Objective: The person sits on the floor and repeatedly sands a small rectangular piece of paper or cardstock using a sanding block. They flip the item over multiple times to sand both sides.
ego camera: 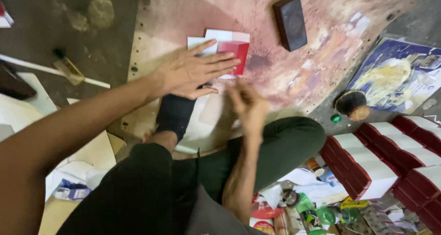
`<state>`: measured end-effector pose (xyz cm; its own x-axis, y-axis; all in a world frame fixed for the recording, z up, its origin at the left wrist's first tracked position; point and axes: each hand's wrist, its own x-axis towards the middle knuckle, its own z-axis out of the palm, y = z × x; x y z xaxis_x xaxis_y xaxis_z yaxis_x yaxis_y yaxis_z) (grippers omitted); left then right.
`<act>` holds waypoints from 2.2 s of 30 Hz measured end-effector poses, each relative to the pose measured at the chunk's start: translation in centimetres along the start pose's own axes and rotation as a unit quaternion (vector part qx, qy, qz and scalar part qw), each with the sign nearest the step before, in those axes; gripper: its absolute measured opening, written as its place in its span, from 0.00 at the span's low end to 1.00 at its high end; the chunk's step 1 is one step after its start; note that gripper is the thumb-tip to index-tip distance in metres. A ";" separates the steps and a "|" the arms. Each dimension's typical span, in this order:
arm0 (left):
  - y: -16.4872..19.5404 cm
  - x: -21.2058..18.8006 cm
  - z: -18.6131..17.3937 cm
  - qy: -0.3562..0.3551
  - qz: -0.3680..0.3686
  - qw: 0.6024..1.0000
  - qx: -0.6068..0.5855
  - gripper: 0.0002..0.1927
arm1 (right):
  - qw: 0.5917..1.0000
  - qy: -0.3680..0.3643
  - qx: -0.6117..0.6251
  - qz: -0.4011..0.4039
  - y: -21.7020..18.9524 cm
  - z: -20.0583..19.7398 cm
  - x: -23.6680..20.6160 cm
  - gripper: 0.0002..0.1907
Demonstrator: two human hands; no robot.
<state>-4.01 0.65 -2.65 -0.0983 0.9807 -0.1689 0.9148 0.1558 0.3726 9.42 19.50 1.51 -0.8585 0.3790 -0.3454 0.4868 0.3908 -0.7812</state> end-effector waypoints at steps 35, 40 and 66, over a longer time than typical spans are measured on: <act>0.4 -1.9 2.0 0.068 -0.039 0.994 -0.080 0.35 | 0.963 0.254 0.028 -0.083 -1.2 5.3 3.3 0.26; 0.3 -1.3 2.0 0.145 -0.042 0.978 -0.141 0.40 | 0.987 0.151 -0.050 0.012 -1.3 5.4 3.7 0.26; 1.9 -3.8 0.6 0.221 -0.197 0.942 -0.161 0.28 | 0.913 0.173 -0.249 -0.273 -0.6 3.2 3.7 0.31</act>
<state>-1.65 -2.83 -1.88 -0.6233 0.7818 0.0172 0.6143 0.4759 0.6294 5.48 17.96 -1.00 -0.9349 0.2229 0.2763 0.0889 0.9005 -0.4257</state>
